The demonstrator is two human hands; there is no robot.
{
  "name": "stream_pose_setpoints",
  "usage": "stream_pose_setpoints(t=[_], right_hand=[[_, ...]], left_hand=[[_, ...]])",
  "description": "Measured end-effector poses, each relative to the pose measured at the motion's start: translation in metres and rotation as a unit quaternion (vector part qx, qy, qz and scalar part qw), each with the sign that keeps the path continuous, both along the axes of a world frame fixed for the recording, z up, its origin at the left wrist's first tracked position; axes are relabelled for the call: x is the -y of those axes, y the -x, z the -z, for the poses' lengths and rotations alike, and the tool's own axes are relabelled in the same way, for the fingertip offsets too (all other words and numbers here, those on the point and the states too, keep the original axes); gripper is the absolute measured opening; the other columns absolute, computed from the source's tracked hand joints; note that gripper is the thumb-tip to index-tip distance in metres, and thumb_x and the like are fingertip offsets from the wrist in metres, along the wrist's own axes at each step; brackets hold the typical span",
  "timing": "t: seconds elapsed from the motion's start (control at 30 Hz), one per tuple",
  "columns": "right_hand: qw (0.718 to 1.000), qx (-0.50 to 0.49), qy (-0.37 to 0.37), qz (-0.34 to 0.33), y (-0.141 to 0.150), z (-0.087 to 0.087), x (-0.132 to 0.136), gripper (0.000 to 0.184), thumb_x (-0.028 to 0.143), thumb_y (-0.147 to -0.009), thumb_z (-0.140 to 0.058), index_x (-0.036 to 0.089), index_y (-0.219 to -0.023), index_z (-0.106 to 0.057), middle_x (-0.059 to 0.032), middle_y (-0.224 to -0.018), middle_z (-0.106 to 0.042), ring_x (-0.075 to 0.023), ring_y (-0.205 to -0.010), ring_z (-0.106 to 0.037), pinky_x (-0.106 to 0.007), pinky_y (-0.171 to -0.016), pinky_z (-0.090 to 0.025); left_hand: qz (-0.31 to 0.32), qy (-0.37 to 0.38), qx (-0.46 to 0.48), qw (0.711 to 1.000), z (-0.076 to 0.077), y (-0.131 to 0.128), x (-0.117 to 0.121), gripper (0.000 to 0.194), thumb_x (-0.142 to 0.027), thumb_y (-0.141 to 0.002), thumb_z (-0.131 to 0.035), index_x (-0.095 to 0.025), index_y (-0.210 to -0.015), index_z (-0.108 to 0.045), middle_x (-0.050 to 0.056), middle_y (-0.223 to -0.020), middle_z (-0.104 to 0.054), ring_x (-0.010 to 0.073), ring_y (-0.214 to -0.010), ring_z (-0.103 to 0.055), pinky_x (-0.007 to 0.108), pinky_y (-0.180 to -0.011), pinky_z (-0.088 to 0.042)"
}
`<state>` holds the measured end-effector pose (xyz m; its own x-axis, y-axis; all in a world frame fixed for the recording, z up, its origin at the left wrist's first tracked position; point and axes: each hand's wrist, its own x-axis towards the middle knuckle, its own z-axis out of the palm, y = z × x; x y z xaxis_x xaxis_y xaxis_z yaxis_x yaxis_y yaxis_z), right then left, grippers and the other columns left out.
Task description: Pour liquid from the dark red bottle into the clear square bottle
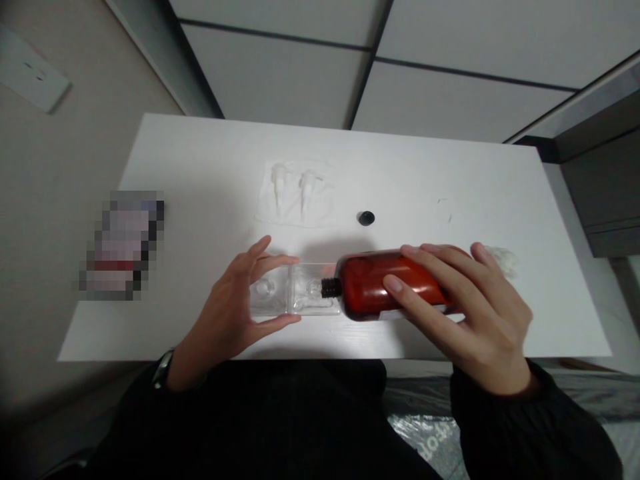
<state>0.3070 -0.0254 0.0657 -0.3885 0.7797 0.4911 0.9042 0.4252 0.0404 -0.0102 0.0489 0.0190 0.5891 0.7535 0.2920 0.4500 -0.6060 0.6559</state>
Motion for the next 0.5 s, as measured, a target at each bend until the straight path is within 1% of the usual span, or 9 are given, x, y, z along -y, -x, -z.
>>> stream_pose_setpoints(t=[0.07, 0.13, 0.2, 0.27, 0.33, 0.4, 0.43, 0.47, 0.5], right_hand=[[1.0, 0.007, 0.003, -0.003, 0.0, -0.001, 0.0, 0.084, 0.012, -0.097, -0.071, 0.052, -0.164, -0.038, 0.0009, -0.157, -0.061, -0.0358, -0.127, -0.072, -0.061, -0.113, -0.056], [1.0, 0.001, -0.002, -0.001, 0.002, -0.001, -0.001, 0.084, 0.012, -0.097, -0.07, 0.051, -0.164, -0.038, -0.0008, -0.155, -0.064, -0.0378, -0.126, -0.073, -0.061, -0.112, -0.057], [1.0, -0.002, -0.008, 0.002, 0.004, -0.002, -0.001, 0.084, 0.01, -0.097, -0.068, 0.051, -0.164, -0.037, -0.0009, -0.154, -0.064, -0.038, -0.127, -0.072, -0.061, -0.112, -0.057], [1.0, 0.002, -0.007, 0.001, 0.004, -0.002, -0.001, 0.084, 0.01, -0.098, -0.067, 0.051, -0.165, -0.037, -0.0008, -0.156, -0.063, -0.0371, -0.128, -0.072, -0.061, -0.113, -0.056], [1.0, 0.008, -0.001, -0.002, 0.002, -0.002, -0.001, 0.085, 0.009, -0.097, -0.068, 0.051, -0.165, -0.036, -0.0007, -0.158, -0.061, -0.0359, -0.128, -0.072, -0.06, -0.114, -0.055], [1.0, 0.014, 0.001, -0.007, -0.002, -0.002, -0.001, 0.087, 0.008, -0.097, -0.069, 0.051, -0.165, -0.036, -0.0003, -0.158, -0.06, -0.0349, -0.128, -0.072, -0.059, -0.115, -0.055], [1.0, 0.018, -0.001, -0.012, -0.003, -0.002, -0.001, 0.087, 0.008, -0.096, -0.07, 0.05, -0.165, -0.037, -0.0008, -0.158, -0.061, -0.0347, -0.128, -0.072, -0.058, -0.115, -0.055], [1.0, 0.021, -0.003, -0.017, -0.004, -0.002, -0.001, 0.087, 0.008, -0.095, -0.071, 0.049, -0.165, -0.038, -0.0014, -0.158, -0.061, -0.0348, -0.128, -0.072, -0.058, -0.115, -0.055], [1.0, 0.02, -0.008, -0.019, -0.005, -0.002, -0.001, 0.087, 0.008, -0.095, -0.072, 0.048, -0.164, -0.039, -0.0021, -0.158, -0.061, -0.035, -0.127, -0.072, -0.057, -0.115, -0.055]], left_hand=[[0.0, -0.002, -0.009, 1.0, 0.0, 0.001, 0.0, 0.116, -0.036, -0.082, -0.093, -0.03, -0.167, -0.014, 0.013, -0.142, -0.07, 0.0335, -0.128, -0.067, 0.053, -0.109, -0.057], [-0.004, -0.019, -0.002, 1.0, 0.001, 0.002, 0.001, 0.117, -0.053, -0.079, -0.093, -0.029, -0.166, -0.019, 0.017, -0.149, -0.064, 0.0379, -0.137, -0.061, 0.059, -0.115, -0.052], [-0.017, -0.047, 0.035, 0.998, 0.002, 0.003, 0.001, 0.118, -0.074, -0.074, -0.086, -0.028, -0.164, -0.024, 0.019, -0.155, -0.056, 0.042, -0.146, -0.053, 0.067, -0.122, -0.043], [-0.046, -0.063, 0.1, 0.992, 0.001, 0.002, 0.001, 0.104, -0.083, -0.077, -0.075, -0.031, -0.157, -0.033, 0.016, -0.153, -0.056, 0.0409, -0.147, -0.052, 0.071, -0.124, -0.038], [-0.094, -0.068, 0.179, 0.977, 0.0, 0.002, 0.001, 0.07, -0.077, -0.09, -0.068, -0.036, -0.141, -0.046, 0.009, -0.138, -0.063, 0.0356, -0.138, -0.058, 0.069, -0.119, -0.045], [-0.156, -0.087, 0.244, 0.953, -0.001, 0.003, 0.001, 0.032, -0.061, -0.101, -0.063, -0.036, -0.119, -0.055, 0.004, -0.111, -0.065, 0.0298, -0.12, -0.065, 0.065, -0.106, -0.054], [-0.19, -0.105, 0.265, 0.94, 0.0, 0.005, 0.002, 0.018, -0.051, -0.104, -0.061, -0.034, -0.107, -0.057, 0.002, -0.097, -0.061, 0.0276, -0.109, -0.067, 0.062, -0.098, -0.058], [-0.222, -0.123, 0.272, 0.928, 0.002, 0.009, 0.003, 0.014, -0.043, -0.105, -0.06, -0.033, -0.096, -0.057, 0.001, -0.087, -0.056, 0.0259, -0.1, -0.066, 0.059, -0.09, -0.059], [-0.244, -0.137, 0.265, 0.923, 0.006, 0.013, 0.005, 0.02, -0.038, -0.105, -0.059, -0.031, -0.086, -0.054, 0.0, -0.08, -0.052, 0.0248, -0.093, -0.065, 0.057, -0.083, -0.059]])
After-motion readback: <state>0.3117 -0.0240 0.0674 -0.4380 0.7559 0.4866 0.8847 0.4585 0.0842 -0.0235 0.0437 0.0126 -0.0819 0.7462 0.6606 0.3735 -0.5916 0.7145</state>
